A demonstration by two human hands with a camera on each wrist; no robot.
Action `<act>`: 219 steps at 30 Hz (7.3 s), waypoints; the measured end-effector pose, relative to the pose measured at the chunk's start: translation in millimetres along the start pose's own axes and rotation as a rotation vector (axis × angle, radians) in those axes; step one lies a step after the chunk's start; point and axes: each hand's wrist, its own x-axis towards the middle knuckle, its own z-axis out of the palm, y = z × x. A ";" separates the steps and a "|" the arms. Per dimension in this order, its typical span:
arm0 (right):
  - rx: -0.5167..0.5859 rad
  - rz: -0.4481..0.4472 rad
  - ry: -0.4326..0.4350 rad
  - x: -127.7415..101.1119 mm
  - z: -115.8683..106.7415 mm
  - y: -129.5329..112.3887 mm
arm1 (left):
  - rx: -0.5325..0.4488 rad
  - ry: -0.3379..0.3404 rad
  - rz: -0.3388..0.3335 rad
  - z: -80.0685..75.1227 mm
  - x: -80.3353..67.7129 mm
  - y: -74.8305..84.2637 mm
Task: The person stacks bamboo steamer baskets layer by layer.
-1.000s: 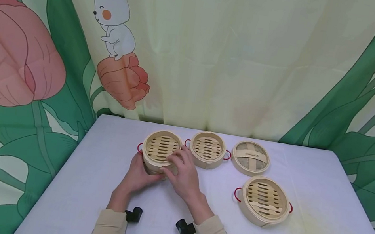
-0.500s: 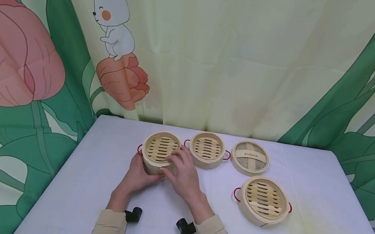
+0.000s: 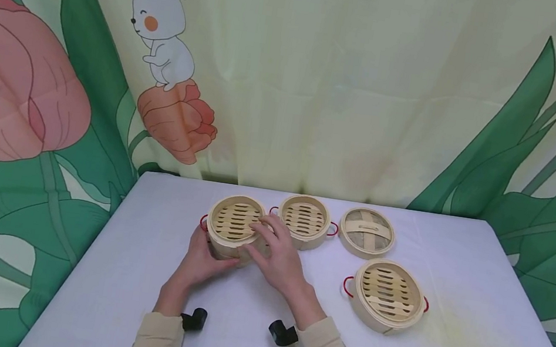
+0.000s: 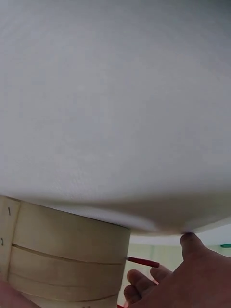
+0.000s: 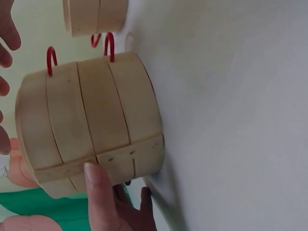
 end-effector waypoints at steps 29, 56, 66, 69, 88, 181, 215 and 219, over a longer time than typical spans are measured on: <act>-0.070 0.096 0.121 -8.9 -50.8 44.3 | -0.057 -0.025 -0.153 -31.4 8.1 33.2; -0.162 0.296 -0.057 -31.3 -59.0 74.0 | -0.098 -0.040 -0.127 -20.7 6.8 40.5; -0.194 0.316 -0.102 -34.1 -55.1 81.1 | -0.106 -0.043 -0.133 -21.5 6.2 41.6; -0.202 0.296 -0.095 -35.3 -54.0 83.2 | -0.100 -0.043 -0.143 -21.1 6.8 41.1; -0.133 0.284 -0.068 -38.5 -57.7 84.6 | -0.096 -0.050 -0.154 -19.1 7.9 37.3; 0.000 0.109 0.077 37.8 -49.1 -14.7 | -0.109 -0.038 -0.183 -17.4 9.1 34.3; -0.064 0.107 0.000 35.8 -15.5 -46.9 | -0.169 -0.006 -0.107 -14.8 9.2 31.2; -0.078 0.108 -0.008 33.8 -13.0 -48.4 | -0.205 0.002 -0.087 -14.4 9.6 31.2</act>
